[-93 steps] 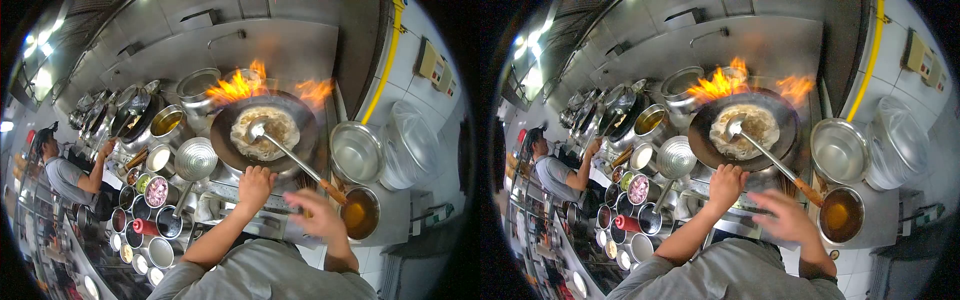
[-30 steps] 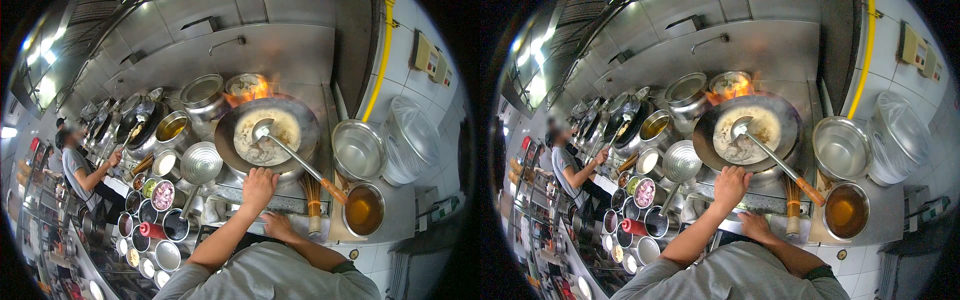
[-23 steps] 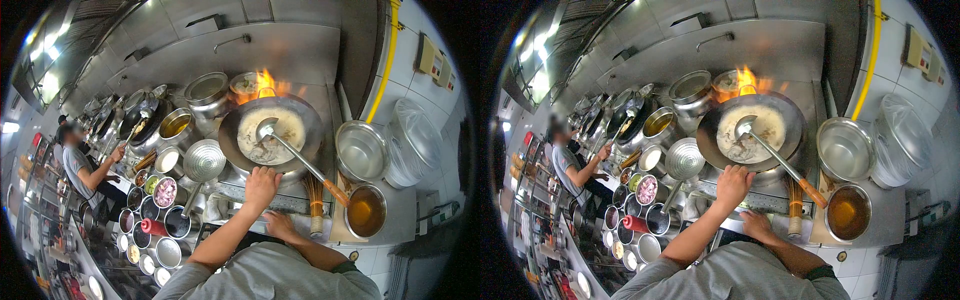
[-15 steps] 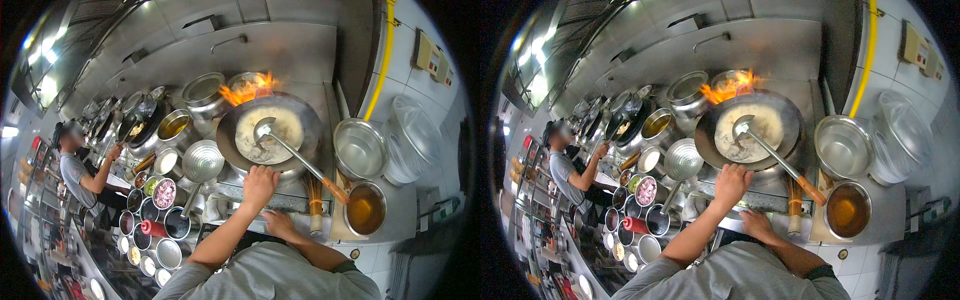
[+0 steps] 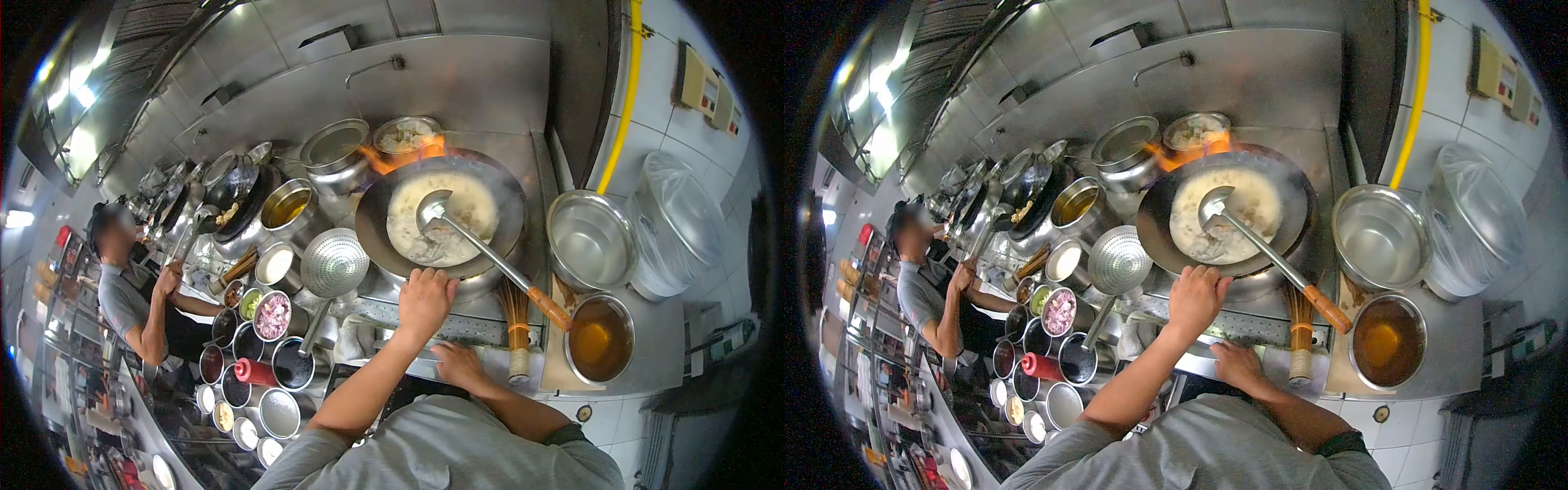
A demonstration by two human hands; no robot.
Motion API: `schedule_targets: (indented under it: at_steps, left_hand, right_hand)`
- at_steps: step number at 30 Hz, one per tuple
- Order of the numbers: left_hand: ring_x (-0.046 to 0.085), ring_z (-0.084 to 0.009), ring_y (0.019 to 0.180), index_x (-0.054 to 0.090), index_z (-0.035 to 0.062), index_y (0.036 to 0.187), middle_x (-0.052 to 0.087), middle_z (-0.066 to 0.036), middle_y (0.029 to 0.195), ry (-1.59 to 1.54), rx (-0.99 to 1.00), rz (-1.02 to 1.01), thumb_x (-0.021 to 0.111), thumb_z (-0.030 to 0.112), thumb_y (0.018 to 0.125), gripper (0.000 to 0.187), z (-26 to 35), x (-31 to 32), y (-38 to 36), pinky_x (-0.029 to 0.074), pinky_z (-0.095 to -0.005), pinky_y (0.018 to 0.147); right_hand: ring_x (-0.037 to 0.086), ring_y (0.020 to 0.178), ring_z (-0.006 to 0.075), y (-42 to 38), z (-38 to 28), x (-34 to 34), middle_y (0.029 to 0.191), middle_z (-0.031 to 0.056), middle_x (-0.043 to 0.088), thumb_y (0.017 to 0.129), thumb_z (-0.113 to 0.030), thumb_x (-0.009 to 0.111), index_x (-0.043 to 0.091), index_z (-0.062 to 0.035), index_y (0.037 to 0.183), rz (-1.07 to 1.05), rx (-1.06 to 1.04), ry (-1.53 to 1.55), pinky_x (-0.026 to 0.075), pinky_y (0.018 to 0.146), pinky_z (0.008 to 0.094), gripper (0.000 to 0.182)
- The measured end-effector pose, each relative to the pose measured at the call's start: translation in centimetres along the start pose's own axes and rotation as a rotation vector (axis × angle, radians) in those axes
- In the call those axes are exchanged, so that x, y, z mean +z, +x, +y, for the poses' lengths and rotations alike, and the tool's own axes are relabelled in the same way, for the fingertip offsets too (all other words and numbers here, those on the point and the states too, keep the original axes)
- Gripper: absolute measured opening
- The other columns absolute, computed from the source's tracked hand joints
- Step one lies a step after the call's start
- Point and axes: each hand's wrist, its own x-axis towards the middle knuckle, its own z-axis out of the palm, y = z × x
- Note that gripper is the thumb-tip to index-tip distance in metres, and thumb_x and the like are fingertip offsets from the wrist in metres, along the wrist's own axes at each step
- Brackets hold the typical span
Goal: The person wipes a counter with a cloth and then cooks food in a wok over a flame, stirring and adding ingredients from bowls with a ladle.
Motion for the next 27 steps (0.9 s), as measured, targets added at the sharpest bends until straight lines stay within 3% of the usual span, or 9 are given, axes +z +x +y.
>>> schedule_targets:
  at_steps: [27]
  left_hand:
    - [0.06, -0.0319, 0.082, 0.067, 0.0076, 0.083, 0.064, -0.01, 0.082, -0.011, -0.006, -0.007, 0.071, 0.029, 0.088, 0.022, -0.1, 0.0, 0.3, 0.05, -0.0441, 0.07]
  right_hand:
    - [0.065, 0.109, 0.0334, -0.1, -0.5, -1.4, 0.117, 0.0143, 0.067, 0.088, -0.017, 0.056, 0.062, -0.0086, 0.119, -0.058, -0.008, 0.015, 0.052, 0.09, 0.0499, 0.033]
